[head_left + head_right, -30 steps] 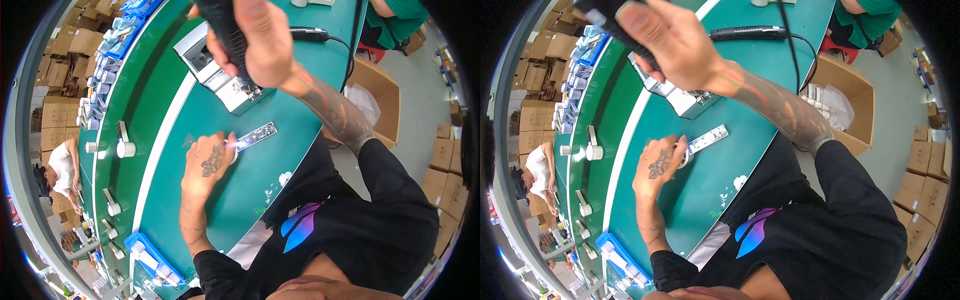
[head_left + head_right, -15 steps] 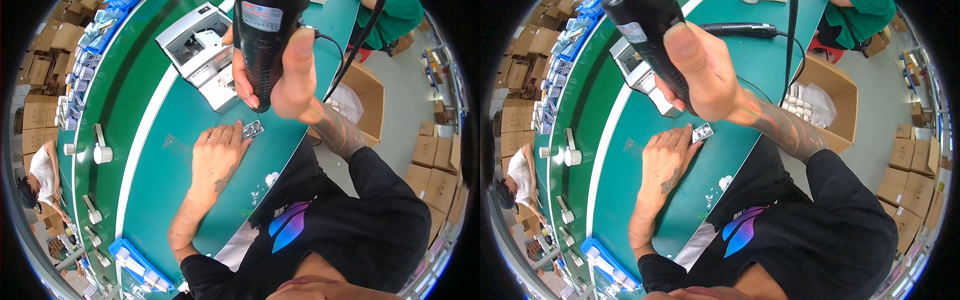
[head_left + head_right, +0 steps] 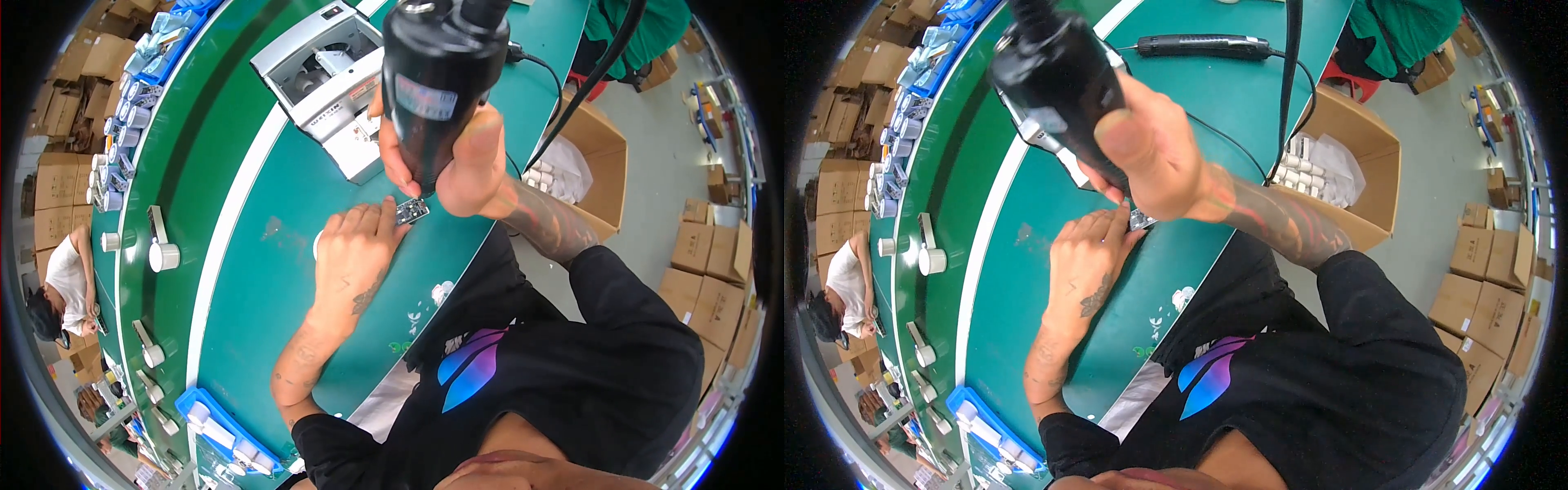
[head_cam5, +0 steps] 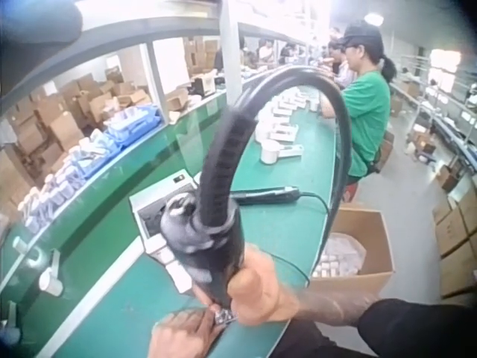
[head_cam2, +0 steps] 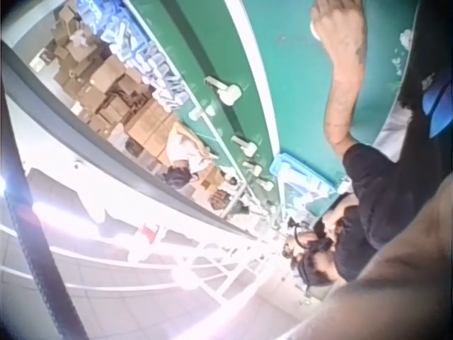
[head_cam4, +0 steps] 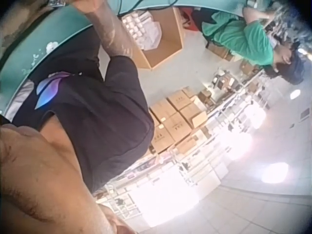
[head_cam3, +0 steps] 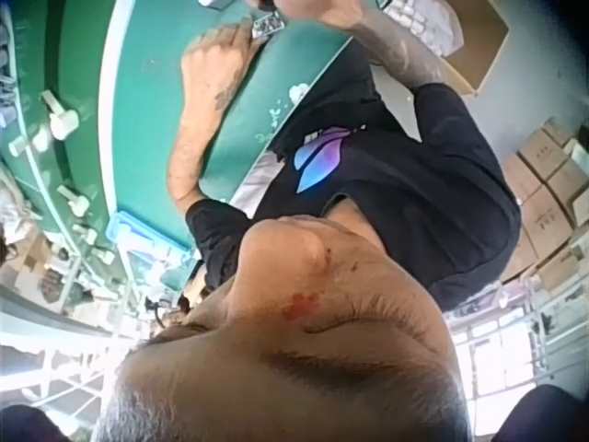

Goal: The person assembles electronic components by securing a circuit board into a plastic housing with an electric screwdriver, then places the assembled unit into a cardboard box. Screws are fed automatically by an automatic screw feeder.

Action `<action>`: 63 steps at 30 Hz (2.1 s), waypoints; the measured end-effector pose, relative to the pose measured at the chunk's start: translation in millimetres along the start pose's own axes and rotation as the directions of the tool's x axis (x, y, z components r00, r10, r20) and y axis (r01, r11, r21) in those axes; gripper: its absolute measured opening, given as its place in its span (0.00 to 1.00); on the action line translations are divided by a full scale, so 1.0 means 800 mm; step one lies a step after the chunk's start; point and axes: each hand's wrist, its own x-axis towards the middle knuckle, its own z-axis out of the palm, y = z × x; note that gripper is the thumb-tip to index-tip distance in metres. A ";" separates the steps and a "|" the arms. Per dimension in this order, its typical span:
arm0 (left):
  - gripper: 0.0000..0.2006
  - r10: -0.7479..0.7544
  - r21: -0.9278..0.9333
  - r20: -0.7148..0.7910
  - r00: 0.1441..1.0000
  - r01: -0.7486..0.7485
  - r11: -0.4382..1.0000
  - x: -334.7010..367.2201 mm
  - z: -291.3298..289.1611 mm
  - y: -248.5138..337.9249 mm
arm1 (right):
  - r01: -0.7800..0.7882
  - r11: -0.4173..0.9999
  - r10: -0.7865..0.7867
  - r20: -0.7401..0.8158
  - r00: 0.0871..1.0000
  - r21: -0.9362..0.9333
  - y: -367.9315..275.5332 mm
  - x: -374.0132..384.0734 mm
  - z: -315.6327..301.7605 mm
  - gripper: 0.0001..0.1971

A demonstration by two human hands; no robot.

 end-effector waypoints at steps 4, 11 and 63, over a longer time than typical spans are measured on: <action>0.18 -0.017 0.009 0.039 0.999 0.017 1.000 0.000 -0.002 0.001 | -0.014 1.000 0.014 0.073 0.997 0.004 0.003 -0.002 0.001 0.42; 0.18 0.037 0.020 0.004 0.999 -0.037 0.999 -0.002 0.005 -0.006 | -0.055 0.996 0.055 -0.002 0.998 0.068 0.013 -0.015 -0.009 0.45; 0.15 -0.032 0.114 -0.073 0.997 0.041 0.993 -0.005 0.021 0.003 | -0.030 0.977 0.025 0.026 0.999 0.209 -0.034 -0.017 -0.017 0.47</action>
